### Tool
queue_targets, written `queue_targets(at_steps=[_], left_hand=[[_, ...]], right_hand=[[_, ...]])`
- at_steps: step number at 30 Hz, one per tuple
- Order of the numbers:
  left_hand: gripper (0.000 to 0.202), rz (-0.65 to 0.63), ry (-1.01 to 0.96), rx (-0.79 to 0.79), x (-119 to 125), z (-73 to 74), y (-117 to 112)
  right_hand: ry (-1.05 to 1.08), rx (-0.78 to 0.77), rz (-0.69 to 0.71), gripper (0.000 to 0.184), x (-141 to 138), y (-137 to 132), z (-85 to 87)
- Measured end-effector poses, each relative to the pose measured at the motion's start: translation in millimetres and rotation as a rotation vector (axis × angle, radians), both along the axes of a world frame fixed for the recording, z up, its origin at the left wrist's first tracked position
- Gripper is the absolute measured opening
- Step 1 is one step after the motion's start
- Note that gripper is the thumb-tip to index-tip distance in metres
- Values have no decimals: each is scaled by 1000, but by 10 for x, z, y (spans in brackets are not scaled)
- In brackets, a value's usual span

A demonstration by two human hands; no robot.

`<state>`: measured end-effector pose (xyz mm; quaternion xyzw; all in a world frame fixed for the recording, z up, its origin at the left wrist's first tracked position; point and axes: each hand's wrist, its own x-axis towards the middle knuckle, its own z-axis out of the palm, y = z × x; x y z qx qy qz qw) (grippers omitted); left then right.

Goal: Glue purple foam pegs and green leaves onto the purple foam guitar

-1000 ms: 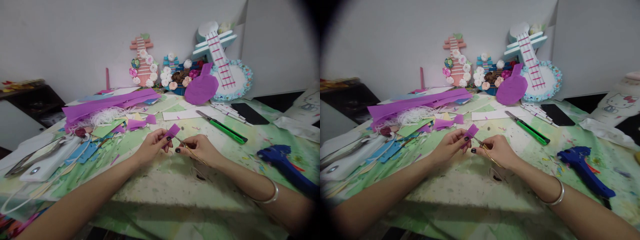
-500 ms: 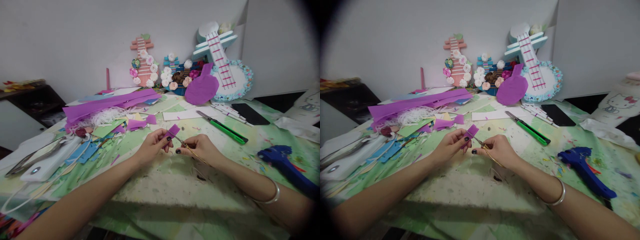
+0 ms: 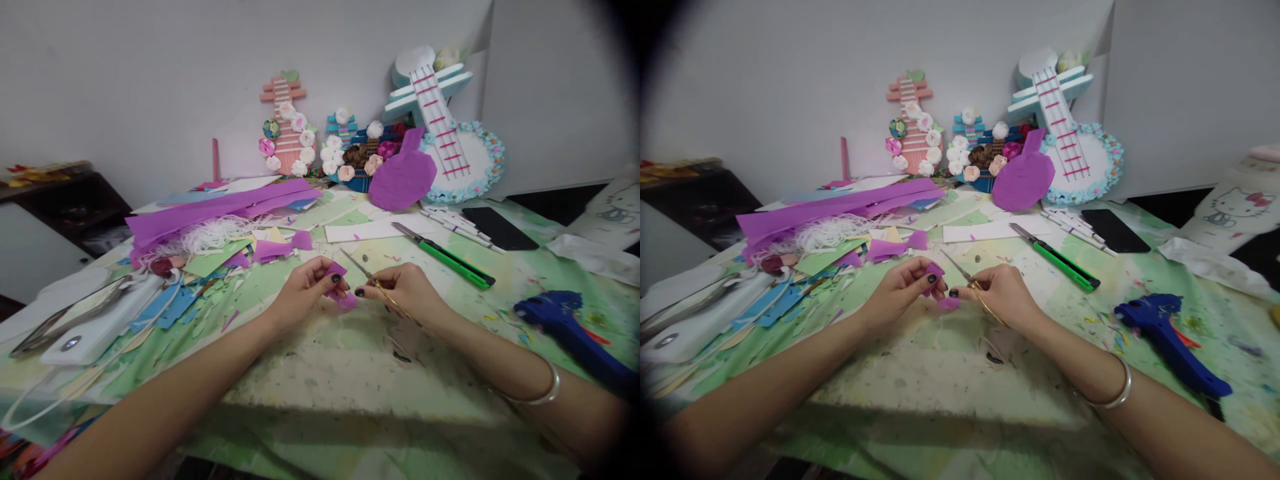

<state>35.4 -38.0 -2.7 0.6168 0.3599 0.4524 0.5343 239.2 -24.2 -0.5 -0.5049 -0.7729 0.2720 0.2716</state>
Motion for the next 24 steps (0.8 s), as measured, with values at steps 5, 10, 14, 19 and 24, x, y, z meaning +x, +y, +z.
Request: queue_targets(at_steps=[5, 10, 14, 19, 24], left_hand=[[19, -5, -17, -13, -13, -8, 5], [19, -19, -92, -79, 4, -2, -10], [20, 19, -152, -156, 11, 1, -13], [19, -28, -315, -344, -40, 1, 19], [16, 3, -450, -432, -91, -5, 61]], right_hand=[[-20, 111, -95, 48, 78, 71, 34], [-151, 129, -183, 43, 125, 127, 58], [-269, 124, -261, 44, 177, 228, -10], [-273, 181, -229, 44, 227, 292, -76], [-253, 175, -188, 36, 220, 288, -93]])
